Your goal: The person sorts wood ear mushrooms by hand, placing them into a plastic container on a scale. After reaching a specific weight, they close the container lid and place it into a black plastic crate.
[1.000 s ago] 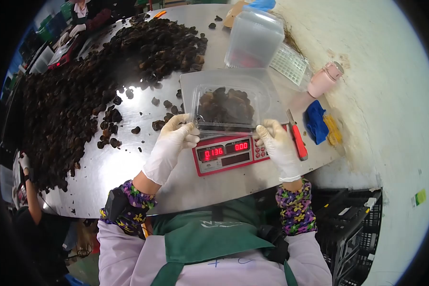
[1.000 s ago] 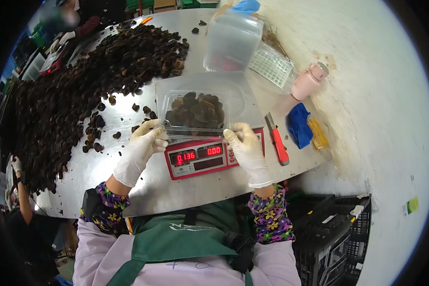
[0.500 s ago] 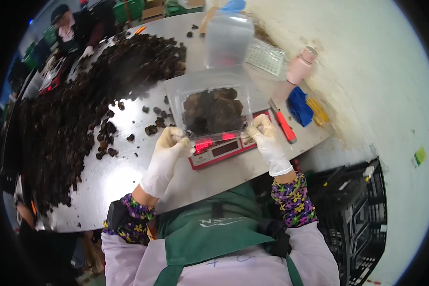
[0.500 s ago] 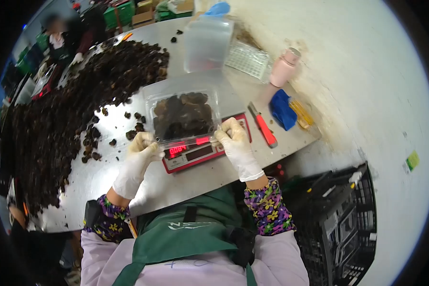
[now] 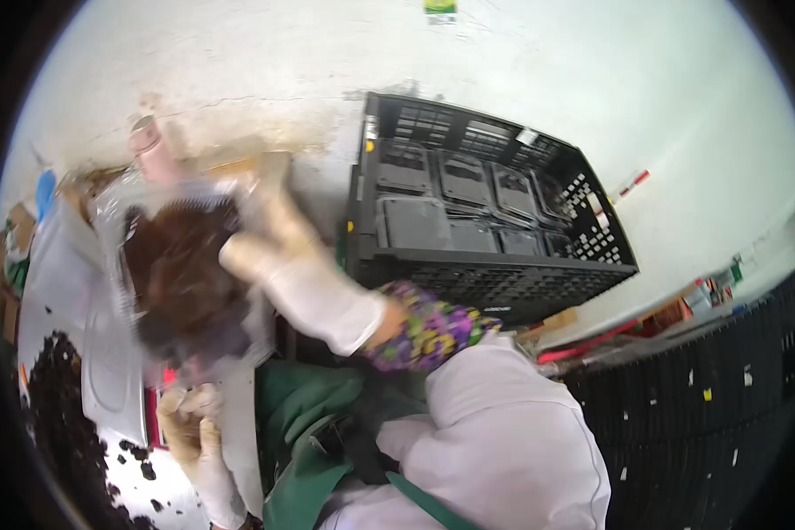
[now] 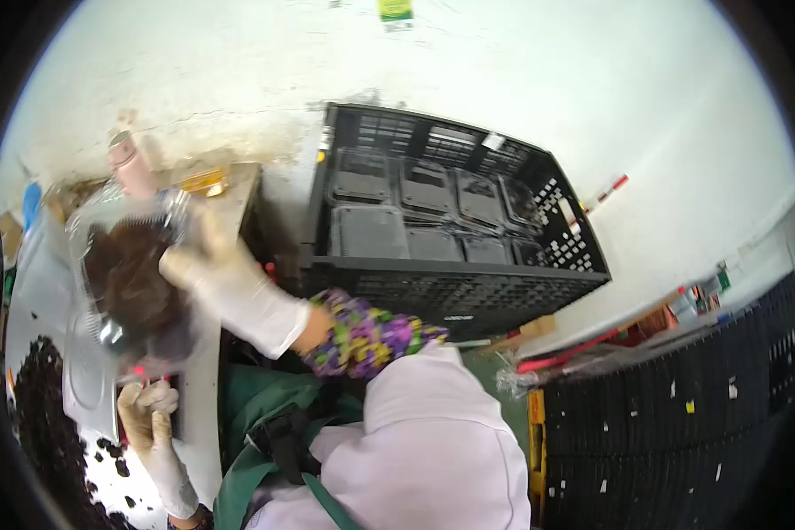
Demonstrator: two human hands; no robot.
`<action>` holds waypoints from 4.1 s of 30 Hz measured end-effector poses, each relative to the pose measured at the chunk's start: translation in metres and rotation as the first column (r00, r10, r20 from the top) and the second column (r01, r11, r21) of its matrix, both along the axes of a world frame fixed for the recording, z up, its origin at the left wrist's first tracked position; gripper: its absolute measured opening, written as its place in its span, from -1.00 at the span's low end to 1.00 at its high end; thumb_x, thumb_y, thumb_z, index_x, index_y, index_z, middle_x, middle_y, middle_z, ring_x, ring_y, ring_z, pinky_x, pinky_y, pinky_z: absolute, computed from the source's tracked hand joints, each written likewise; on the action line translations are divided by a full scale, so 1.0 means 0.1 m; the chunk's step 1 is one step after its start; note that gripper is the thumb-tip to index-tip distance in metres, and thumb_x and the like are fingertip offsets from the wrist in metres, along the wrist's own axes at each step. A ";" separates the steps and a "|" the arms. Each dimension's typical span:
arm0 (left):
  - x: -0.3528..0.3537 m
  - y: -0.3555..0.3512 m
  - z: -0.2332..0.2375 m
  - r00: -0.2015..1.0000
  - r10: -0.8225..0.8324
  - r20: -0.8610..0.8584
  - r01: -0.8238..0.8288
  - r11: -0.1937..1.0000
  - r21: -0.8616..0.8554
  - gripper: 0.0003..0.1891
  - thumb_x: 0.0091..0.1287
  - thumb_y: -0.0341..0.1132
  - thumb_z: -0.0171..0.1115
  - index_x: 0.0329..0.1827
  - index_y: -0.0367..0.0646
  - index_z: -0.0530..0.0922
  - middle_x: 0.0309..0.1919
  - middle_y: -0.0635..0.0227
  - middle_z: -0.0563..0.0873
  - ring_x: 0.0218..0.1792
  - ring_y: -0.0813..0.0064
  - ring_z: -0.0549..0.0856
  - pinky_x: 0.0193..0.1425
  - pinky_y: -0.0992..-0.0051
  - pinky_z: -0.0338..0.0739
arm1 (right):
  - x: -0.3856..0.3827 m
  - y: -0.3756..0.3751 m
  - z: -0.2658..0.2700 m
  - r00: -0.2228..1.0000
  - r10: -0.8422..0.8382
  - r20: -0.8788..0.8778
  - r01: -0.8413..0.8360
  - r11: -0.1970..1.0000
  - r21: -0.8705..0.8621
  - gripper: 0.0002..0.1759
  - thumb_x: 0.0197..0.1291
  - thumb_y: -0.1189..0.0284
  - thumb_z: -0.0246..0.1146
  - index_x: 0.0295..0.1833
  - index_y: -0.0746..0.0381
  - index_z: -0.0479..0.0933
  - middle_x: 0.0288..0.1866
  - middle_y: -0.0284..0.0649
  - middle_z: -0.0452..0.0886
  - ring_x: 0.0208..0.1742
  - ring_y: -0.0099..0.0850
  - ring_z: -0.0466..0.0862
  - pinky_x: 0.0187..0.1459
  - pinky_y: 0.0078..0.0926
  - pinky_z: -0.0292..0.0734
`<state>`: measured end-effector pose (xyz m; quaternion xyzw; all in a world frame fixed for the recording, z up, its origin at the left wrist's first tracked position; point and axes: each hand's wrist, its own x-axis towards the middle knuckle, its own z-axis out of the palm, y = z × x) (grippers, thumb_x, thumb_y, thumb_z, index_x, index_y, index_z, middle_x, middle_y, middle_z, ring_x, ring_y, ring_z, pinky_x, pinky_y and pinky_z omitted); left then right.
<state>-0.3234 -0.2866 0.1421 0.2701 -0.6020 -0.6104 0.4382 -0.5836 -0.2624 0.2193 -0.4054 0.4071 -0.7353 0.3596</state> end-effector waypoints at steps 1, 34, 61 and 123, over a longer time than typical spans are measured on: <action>-0.04 -0.02 0.10 0.999 -0.032 0.001 0.032 0.999 -0.027 -0.47 0.45 -0.32 0.34 0.42 -0.23 0.38 0.08 0.23 0.64 0.09 0.43 0.64 0.38 0.36 0.49 | -0.31 0.17 0.17 0.987 -0.101 -0.128 0.093 0.993 -0.069 -0.26 0.35 0.51 0.22 0.62 0.29 0.17 0.49 -0.14 0.40 0.45 -0.38 0.40 0.46 -0.37 0.30; 1.67 1.20 -1.42 -0.195 0.795 0.574 -0.676 0.314 -0.666 -0.76 0.28 -0.43 0.35 0.00 -0.04 0.62 0.02 0.22 0.69 0.06 0.11 0.64 0.21 0.16 0.48 | 1.06 -4.29 0.13 -0.188 -0.363 -0.913 -0.357 0.891 -0.281 -0.63 0.51 0.36 0.09 0.31 0.23 0.57 0.29 0.00 0.62 0.35 -0.06 0.57 0.38 -0.22 0.41; 2.14 -0.88 -1.00 -0.133 0.819 0.559 -0.524 0.420 -0.741 -0.76 0.21 -0.33 0.44 -0.05 0.04 0.71 -0.16 0.38 0.77 -0.04 0.25 0.69 0.11 0.25 0.49 | 1.49 -3.38 0.40 0.846 -0.167 -0.507 0.015 0.957 -0.290 -0.72 0.49 0.33 0.19 -0.06 0.36 0.64 -0.13 -0.23 0.72 -0.15 -0.47 0.67 -0.05 -0.53 0.57; 1.93 -1.90 -1.54 -0.042 0.744 0.666 -0.380 0.605 -0.700 -0.20 0.08 0.22 0.47 0.33 -0.03 0.56 0.31 0.15 0.53 0.44 0.01 0.38 0.54 -0.02 0.19 | 1.11 -0.53 -2.28 0.199 0.038 -0.979 -0.345 0.938 -0.034 -0.78 0.14 0.63 0.27 -0.11 0.19 0.67 -0.19 -0.17 0.71 -0.17 -0.17 0.68 -0.10 -0.23 0.57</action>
